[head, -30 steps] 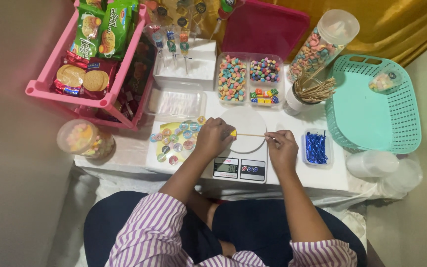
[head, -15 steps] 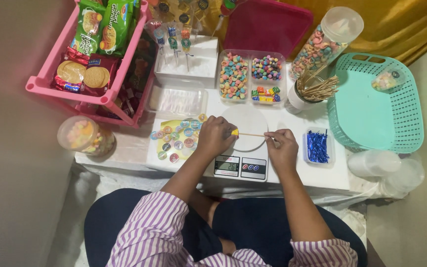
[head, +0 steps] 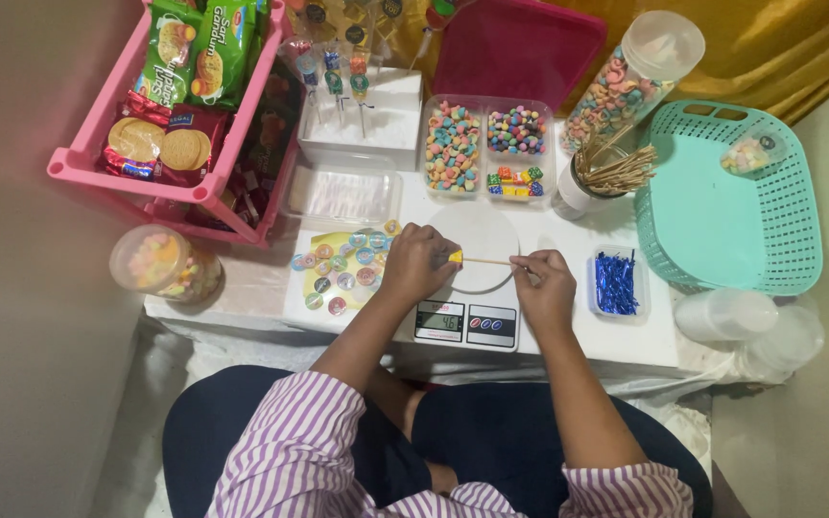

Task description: Assembling colorful beads onto a wooden stick and weighing the assembly on a digital scale

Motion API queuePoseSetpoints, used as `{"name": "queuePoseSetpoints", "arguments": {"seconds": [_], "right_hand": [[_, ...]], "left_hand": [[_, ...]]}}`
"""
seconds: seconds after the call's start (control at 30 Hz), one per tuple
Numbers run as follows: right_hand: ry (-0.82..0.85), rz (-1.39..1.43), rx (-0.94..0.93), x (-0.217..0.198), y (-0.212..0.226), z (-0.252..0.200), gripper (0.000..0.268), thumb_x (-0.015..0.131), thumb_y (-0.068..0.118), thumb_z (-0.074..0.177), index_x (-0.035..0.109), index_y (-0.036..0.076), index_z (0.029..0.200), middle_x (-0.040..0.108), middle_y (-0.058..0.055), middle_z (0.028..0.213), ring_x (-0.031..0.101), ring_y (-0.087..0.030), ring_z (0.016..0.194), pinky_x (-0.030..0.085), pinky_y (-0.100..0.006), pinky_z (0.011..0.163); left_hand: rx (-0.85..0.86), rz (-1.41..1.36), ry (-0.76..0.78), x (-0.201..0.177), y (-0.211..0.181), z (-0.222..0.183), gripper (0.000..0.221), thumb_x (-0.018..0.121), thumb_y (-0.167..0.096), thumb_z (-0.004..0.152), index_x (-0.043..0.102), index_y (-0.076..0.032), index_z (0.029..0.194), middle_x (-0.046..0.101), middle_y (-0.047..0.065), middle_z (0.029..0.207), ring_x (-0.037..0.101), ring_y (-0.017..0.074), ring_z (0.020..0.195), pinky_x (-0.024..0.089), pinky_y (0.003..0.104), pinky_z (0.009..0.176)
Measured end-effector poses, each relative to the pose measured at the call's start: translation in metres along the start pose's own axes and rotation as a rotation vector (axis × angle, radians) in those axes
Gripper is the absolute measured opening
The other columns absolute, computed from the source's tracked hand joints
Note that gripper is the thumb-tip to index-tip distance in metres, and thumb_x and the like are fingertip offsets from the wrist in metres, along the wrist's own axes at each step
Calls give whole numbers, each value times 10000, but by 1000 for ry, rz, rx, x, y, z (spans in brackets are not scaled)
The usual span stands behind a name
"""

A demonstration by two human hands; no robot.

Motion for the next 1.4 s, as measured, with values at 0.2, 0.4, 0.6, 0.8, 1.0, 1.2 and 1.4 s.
{"name": "queuePoseSetpoints", "arguments": {"seconds": [0.2, 0.4, 0.6, 0.8, 1.0, 1.2, 1.4], "right_hand": [[16, 10, 46, 1, -3, 0, 166, 755, 13, 869, 824, 129, 965, 664, -71, 969, 696, -248, 913, 540, -344, 787], [37, 13, 31, 1, 0, 2, 166, 752, 6, 874, 821, 117, 976, 659, -85, 985, 696, -269, 933, 545, -361, 797], [73, -75, 54, 5, -2, 3, 167, 736, 55, 890, 824, 156, 990, 666, -59, 992, 693, -278, 963, 554, -381, 813], [88, -111, 22, 9, -11, 6, 159, 751, 95, 883, 823, 197, 981, 665, -43, 955, 686, -288, 961, 562, -396, 828], [127, -85, 40, 9, -11, 8, 166, 729, 101, 882, 822, 200, 978, 668, -69, 961, 672, -313, 979, 551, -426, 870], [129, -88, 24, 12, -16, 9, 159, 743, 120, 867, 818, 215, 969, 668, -74, 963, 667, -324, 994, 550, -435, 885], [156, -100, 52, 11, -13, 9, 157, 729, 124, 884, 819, 215, 976, 672, -75, 964, 666, -305, 973, 554, -427, 871]], "left_hand": [[3, 38, 9, 0, 0, -1, 318, 856, -312, 739, 803, -200, 1032, 673, 32, 918, 601, 276, 997, 502, 442, 893], [-84, -71, 34, -29, -17, 5, 567, 851, -384, 795, 702, -168, 1297, 653, 91, 1102, 567, 332, 1124, 453, 508, 986], [6, 26, 21, 1, -24, 60, 303, 729, -372, 907, 743, -245, 1182, 665, 43, 1020, 602, 307, 1088, 498, 487, 932], [31, 247, -15, 51, -13, 123, 161, 738, -303, 867, 784, -314, 1021, 700, 18, 942, 645, 274, 1012, 541, 424, 857], [84, 446, -77, 105, 11, 164, 149, 779, -339, 781, 820, -228, 872, 710, 80, 861, 680, 318, 947, 579, 437, 787], [-43, 551, -26, 142, 38, 187, 236, 656, -321, 828, 815, -161, 896, 715, 83, 915, 655, 333, 1009, 529, 491, 816], [8, 501, -63, 145, 37, 192, 260, 651, -348, 820, 798, -146, 892, 713, 96, 847, 703, 350, 906, 568, 515, 725]]}}
Point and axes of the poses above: each hand's wrist, its own z-axis towards the middle knuckle, its own x-axis out of the palm, y = z × x, the point moved 9 cm from there along z, towards the middle knuckle
